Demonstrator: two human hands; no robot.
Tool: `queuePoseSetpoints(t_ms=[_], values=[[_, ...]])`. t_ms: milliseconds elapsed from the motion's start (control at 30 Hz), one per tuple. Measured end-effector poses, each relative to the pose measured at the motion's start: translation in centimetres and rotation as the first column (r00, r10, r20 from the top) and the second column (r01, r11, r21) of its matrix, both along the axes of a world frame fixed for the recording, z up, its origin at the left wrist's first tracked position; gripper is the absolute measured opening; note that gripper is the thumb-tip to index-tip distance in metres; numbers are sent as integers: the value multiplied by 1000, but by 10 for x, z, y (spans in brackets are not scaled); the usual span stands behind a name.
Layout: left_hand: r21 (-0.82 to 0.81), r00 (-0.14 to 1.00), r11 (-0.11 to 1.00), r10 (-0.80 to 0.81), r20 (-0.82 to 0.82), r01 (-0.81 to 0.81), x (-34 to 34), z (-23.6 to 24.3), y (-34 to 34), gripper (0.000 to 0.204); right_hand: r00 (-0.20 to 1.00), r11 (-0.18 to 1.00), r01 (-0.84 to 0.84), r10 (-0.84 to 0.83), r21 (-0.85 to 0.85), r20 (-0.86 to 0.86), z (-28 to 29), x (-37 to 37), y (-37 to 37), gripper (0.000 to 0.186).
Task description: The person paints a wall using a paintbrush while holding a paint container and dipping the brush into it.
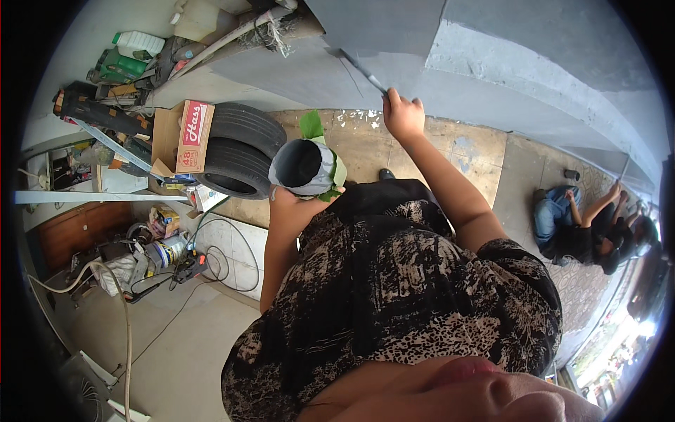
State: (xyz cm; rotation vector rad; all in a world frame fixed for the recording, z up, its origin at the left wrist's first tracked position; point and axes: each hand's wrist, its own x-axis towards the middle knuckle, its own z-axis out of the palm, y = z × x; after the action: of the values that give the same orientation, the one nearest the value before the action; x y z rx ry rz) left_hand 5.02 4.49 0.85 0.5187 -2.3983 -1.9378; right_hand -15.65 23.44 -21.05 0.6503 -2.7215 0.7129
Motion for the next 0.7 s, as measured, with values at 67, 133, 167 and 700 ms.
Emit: queuePoseSetpoints(t_ms=[67,133,167,700], values=[[2,1000,1000,-24,-5,24,-6,-4,1,49,990,990,127,-130,68,53,-2,-13,-4,13],[-16,998,997,-69,-1,69,-7,-9,-2,52,980,981,185,-189,62,67,-5,0,8,13],[-13,997,997,-73,-6,73,-10,-10,-5,52,968,970,237,-241,57,68,-6,4,15,13],[-39,969,974,-227,-96,224,-61,-25,-72,82,861,868,490,-497,81,112,-5,24,39,12]])
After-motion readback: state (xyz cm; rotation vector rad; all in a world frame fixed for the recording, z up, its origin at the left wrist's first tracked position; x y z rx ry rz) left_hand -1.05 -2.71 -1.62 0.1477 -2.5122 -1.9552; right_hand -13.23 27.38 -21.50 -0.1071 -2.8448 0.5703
